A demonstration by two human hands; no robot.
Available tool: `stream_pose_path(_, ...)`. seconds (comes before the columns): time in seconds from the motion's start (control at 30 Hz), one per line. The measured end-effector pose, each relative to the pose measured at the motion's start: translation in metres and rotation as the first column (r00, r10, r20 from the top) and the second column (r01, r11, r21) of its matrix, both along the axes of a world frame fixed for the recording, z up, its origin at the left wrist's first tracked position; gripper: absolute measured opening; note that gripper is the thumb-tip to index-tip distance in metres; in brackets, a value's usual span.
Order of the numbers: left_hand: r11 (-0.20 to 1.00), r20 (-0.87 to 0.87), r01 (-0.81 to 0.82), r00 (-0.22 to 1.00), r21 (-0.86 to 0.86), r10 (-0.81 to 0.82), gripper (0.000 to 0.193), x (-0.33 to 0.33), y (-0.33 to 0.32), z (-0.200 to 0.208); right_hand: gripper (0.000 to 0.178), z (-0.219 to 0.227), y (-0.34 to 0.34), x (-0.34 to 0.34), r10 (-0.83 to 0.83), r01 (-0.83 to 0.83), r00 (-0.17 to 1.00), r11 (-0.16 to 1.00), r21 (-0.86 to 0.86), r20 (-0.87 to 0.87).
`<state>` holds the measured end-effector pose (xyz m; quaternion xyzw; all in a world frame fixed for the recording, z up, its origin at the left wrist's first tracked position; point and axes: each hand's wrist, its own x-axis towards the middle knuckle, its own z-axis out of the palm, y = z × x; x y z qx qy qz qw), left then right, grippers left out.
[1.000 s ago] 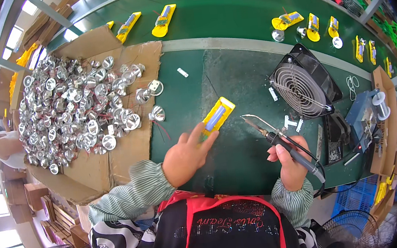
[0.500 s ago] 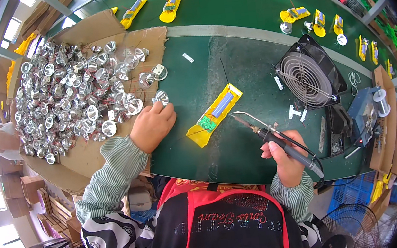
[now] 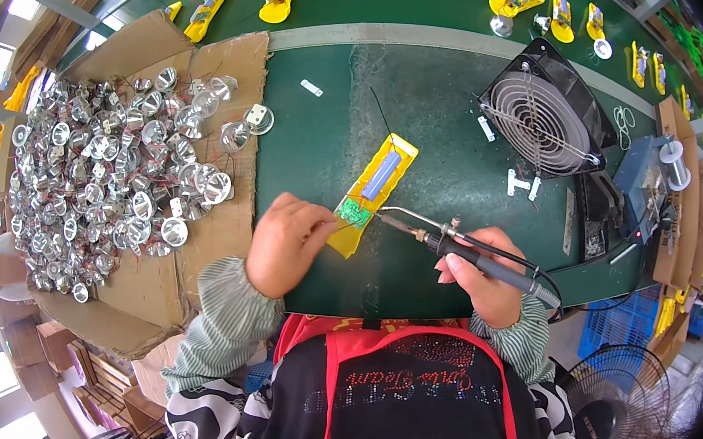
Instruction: The person solders flashlight reflectors and electrical components into flashlight housings using a soldering iron and places the assembled units onto the conveyor line.
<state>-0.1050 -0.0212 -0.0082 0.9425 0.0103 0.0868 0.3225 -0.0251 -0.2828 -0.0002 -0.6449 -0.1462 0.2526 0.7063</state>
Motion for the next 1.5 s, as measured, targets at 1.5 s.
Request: stream_pose_path(1.5, 0.995, -0.129, -0.088, 0.988, -0.04, 0.082, 0.008, -0.006, -0.011, -0.001, 0.018, -0.012, 0.007, 0.001, 0.042, -0.042, 0.999, 0.999, -0.018, -0.002)
